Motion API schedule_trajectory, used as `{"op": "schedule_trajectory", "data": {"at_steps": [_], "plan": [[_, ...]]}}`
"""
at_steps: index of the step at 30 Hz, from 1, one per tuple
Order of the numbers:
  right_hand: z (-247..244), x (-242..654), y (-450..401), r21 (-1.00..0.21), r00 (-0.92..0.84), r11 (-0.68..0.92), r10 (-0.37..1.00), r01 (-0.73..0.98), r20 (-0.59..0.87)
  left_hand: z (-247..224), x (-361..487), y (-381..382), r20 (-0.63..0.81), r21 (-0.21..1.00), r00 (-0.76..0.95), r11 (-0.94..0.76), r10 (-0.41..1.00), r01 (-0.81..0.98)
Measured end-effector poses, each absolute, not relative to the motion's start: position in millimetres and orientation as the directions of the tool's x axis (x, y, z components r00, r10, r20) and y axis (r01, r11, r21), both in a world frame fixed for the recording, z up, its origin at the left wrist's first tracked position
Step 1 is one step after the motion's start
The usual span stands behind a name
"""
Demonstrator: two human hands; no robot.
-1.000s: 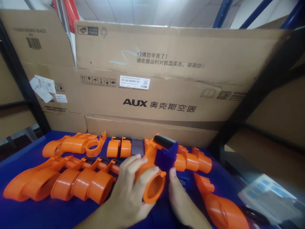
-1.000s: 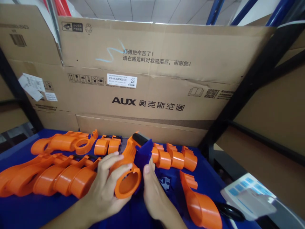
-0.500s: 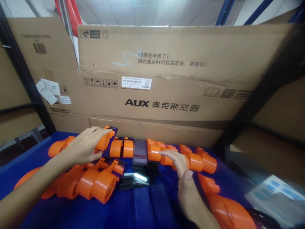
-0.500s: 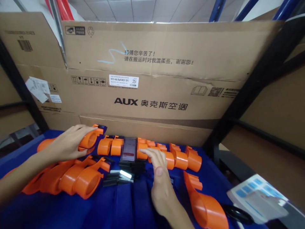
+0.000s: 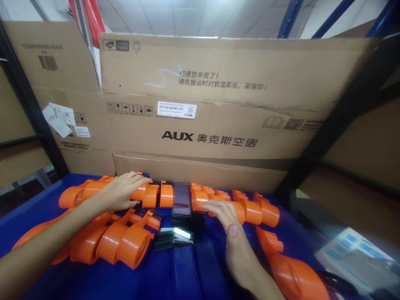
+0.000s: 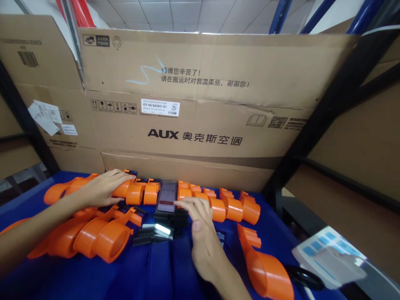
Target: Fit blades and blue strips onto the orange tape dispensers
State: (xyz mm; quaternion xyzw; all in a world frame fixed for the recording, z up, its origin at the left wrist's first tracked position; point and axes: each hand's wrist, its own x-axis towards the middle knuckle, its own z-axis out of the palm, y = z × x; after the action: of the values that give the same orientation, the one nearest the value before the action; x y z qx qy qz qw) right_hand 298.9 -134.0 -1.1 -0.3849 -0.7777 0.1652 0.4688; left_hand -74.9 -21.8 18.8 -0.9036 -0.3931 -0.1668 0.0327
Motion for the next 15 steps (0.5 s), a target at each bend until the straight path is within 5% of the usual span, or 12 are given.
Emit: {"op": "schedule_trajectory", "data": {"at_steps": [15], "plan": [[3, 299, -136, -0.580, -0.291, 0.661, 0.741, 0.476, 0.605, 23, -117, -16, 0.223, 0.149, 0.626, -0.660, 0.748, 0.736]]}}
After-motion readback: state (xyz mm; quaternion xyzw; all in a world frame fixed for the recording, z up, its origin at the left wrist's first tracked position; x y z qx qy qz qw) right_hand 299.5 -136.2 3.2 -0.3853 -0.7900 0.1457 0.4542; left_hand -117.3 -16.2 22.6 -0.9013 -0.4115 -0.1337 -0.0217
